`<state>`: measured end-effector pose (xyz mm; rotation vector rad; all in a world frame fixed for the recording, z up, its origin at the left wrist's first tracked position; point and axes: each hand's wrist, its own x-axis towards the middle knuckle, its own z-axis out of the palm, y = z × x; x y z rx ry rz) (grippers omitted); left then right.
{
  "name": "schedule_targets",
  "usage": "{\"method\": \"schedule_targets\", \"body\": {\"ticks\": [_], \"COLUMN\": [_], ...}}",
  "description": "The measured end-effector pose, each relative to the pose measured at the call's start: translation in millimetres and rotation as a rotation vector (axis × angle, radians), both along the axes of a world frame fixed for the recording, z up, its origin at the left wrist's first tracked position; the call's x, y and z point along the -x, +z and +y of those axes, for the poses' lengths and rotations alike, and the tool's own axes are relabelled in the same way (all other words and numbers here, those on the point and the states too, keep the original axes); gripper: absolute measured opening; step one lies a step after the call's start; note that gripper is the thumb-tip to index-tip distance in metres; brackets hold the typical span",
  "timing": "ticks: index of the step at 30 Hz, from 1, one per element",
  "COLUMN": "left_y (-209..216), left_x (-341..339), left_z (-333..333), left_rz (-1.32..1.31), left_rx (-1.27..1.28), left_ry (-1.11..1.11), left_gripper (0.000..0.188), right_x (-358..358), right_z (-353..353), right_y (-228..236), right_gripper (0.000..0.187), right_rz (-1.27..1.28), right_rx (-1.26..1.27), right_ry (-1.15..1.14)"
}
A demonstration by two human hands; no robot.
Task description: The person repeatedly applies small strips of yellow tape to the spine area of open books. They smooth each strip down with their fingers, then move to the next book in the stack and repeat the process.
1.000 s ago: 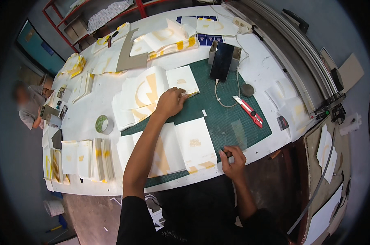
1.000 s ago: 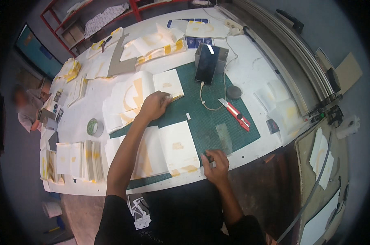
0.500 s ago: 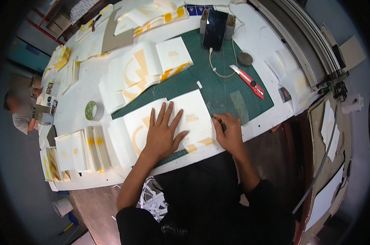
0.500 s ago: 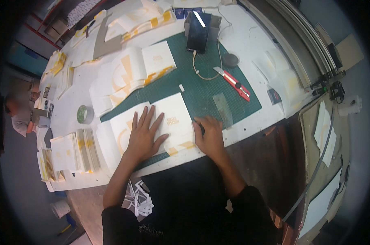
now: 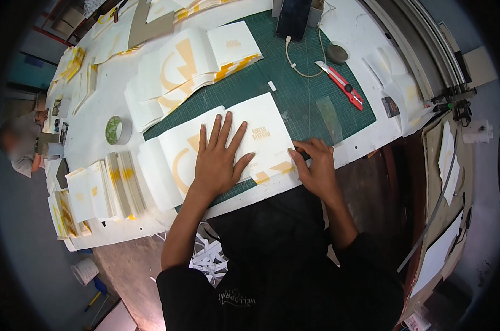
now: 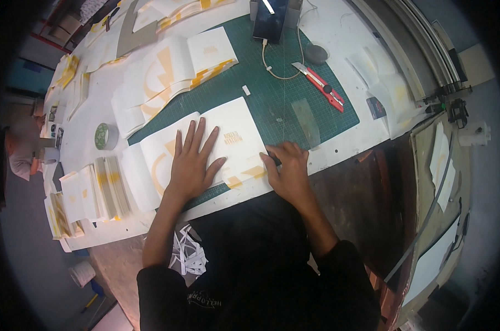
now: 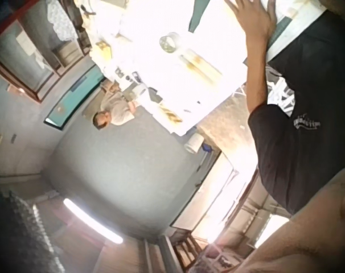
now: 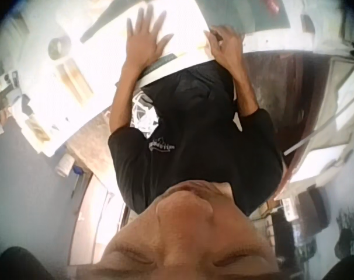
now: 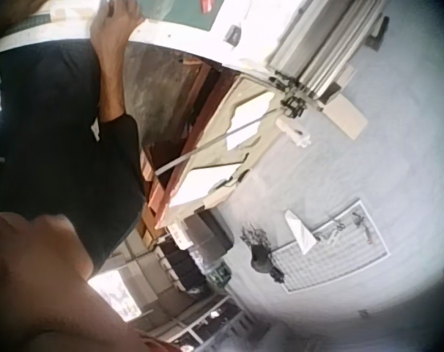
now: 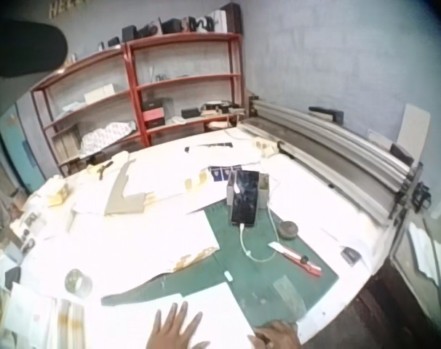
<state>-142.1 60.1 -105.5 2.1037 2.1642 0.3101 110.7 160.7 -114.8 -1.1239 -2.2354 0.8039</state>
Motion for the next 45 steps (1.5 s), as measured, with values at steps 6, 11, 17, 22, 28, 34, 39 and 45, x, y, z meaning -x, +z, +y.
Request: {"method": "schedule_targets", "body": {"ticks": [6, 11, 17, 22, 28, 34, 39, 45], "left_y": [-0.6, 1.2, 1.4, 0.4, -1.7, 18.5, 42.3, 19.6], "left_x": [0.5, -0.1, 0.1, 1.4, 2.8, -12.2, -68.0, -112.5], "left_z": [-1.3, -2.3, 0.3, 0.4, 1.0, -11.9, -64.9, -78.9], "left_rz": [0.022, 0.042, 0.036, 0.038, 0.016, -0.066, -0.596, -0.956], "left_rx": [0.036, 0.033, 0.038, 0.047, 0.055, -0.184, -0.250, -0.206], "left_ry": [0.003, 0.014, 0.011, 0.013, 0.013, 0.072, 0.301, 0.480], "left_gripper": [0.072, 0.072, 0.072, 0.071, 0.072, 0.060, 0.016, 0.021], "right_x": [0.6, 2.9, 1.5, 0.4, 0.4, 3.1, -8.2, -9.5], "right_z": [-2.3, -5.1, -9.3, -10.8, -16.6, -18.7, -24.0, -31.6], "right_y": [-1.8, -3.2, -3.4, -6.0, -6.2, -4.6, -0.4, 4.8], "right_gripper": [0.024, 0.027, 0.029, 0.031, 0.039, 0.044, 0.054, 0.063], "right_rz": [0.034, 0.005, 0.005, -0.006, -0.046, -0.010, -0.054, -0.116], "right_rx": [0.058, 0.035, 0.014, -0.025, -0.078, -0.045, 0.032, 0.018], "right_ry": [-0.004, -0.008, -0.015, -0.004, 0.017, -0.019, -0.043, -0.007]}}
